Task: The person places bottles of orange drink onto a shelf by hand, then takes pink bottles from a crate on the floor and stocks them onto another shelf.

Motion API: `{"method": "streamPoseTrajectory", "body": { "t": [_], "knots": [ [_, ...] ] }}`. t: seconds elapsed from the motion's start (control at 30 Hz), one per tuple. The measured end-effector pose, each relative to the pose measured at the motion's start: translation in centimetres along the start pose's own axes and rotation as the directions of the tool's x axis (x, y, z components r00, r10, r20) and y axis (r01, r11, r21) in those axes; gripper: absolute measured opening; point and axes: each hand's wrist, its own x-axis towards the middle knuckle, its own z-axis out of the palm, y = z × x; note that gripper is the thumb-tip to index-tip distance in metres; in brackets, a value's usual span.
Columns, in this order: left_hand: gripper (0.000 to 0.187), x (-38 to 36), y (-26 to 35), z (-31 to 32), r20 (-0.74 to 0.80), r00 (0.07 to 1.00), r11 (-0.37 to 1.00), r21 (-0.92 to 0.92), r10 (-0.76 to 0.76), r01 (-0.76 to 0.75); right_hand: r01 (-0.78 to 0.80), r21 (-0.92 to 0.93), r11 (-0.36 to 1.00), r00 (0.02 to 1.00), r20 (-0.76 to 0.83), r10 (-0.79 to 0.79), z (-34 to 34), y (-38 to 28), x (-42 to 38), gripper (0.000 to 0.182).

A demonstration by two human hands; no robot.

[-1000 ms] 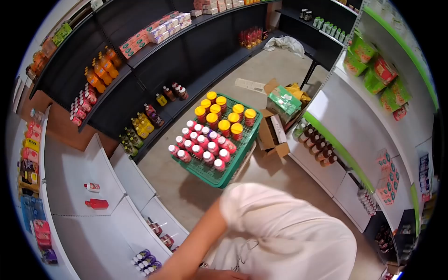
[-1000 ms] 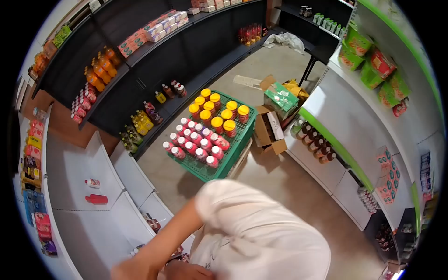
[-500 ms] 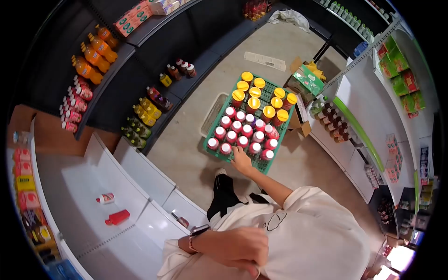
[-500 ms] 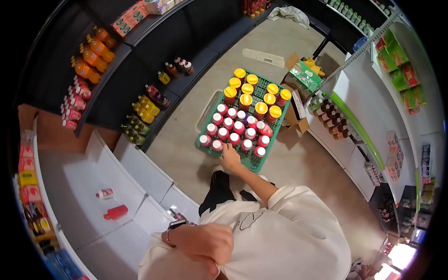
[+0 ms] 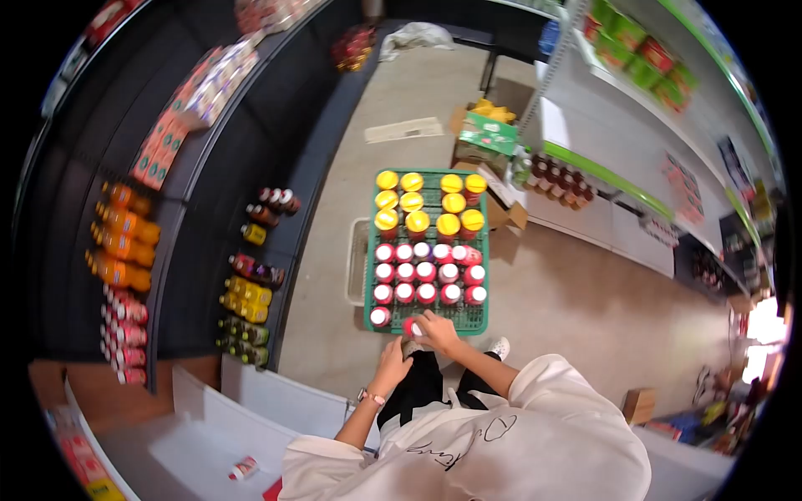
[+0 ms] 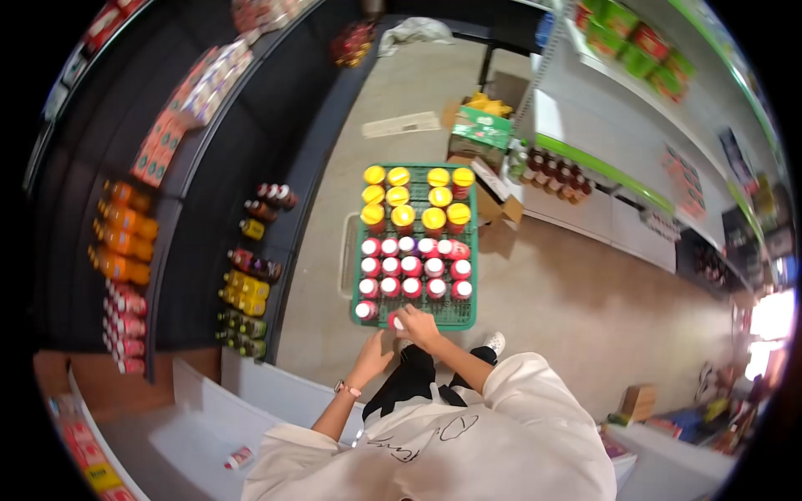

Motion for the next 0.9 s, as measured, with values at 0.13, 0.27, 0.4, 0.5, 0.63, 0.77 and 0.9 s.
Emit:
{"method": "streamPoseTrajectory", "body": {
  "t": [0.13, 0.27, 0.4, 0.5, 0.63, 0.77, 0.9],
  "knots": [
    [0.080, -1.4, 4.2, 1.3, -0.055, 0.959, 0.960, -0.005, 0.279, -0.280, -0.096, 0.194, 0.976, 0.975, -0.178, 0.131, -8.1, -3.6, -6.8, 0.045],
    [0.076, -2.1, 11.9, 2.7, -0.042, 0.913, 0.909, -0.087, 0.406, -0.408, -0.200, 0.382, 0.902, 0.913, -0.260, 0.313, -15.1, -6.3, -13.6, 0.045],
    [0.070, -2.5, 18.9, 5.2, -0.026, 0.872, 0.854, -0.190, 0.490, -0.485, -0.161, 0.484, 0.860, 0.796, -0.451, 0.403, -19.7, -6.6, -19.0, 0.047],
    [0.069, -3.4, 25.7, 6.5, 0.011, 0.827, 0.792, -0.295, 0.562, -0.534, -0.077, 0.521, 0.850, 0.679, -0.597, 0.427, -23.0, -6.4, -22.8, 0.049],
    [0.064, -3.9, 34.0, 10.2, -0.016, 0.791, 0.694, -0.469, 0.611, -0.546, 0.029, 0.551, 0.834, 0.551, -0.705, 0.446, -25.9, -2.7, -29.0, 0.048],
    [0.054, -5.7, 43.2, 15.2, -0.013, 0.810, 0.519, -0.762, 0.586, -0.387, 0.151, 0.663, 0.733, 0.530, -0.681, 0.506, -29.4, 0.9, -36.2, 0.051],
    [0.057, -5.4, 49.0, 20.6, 0.009, 0.759, 0.413, -0.844, 0.651, -0.343, 0.179, 0.647, 0.741, 0.437, -0.727, 0.530, -33.2, 3.1, -40.8, 0.058]
  ]
}}
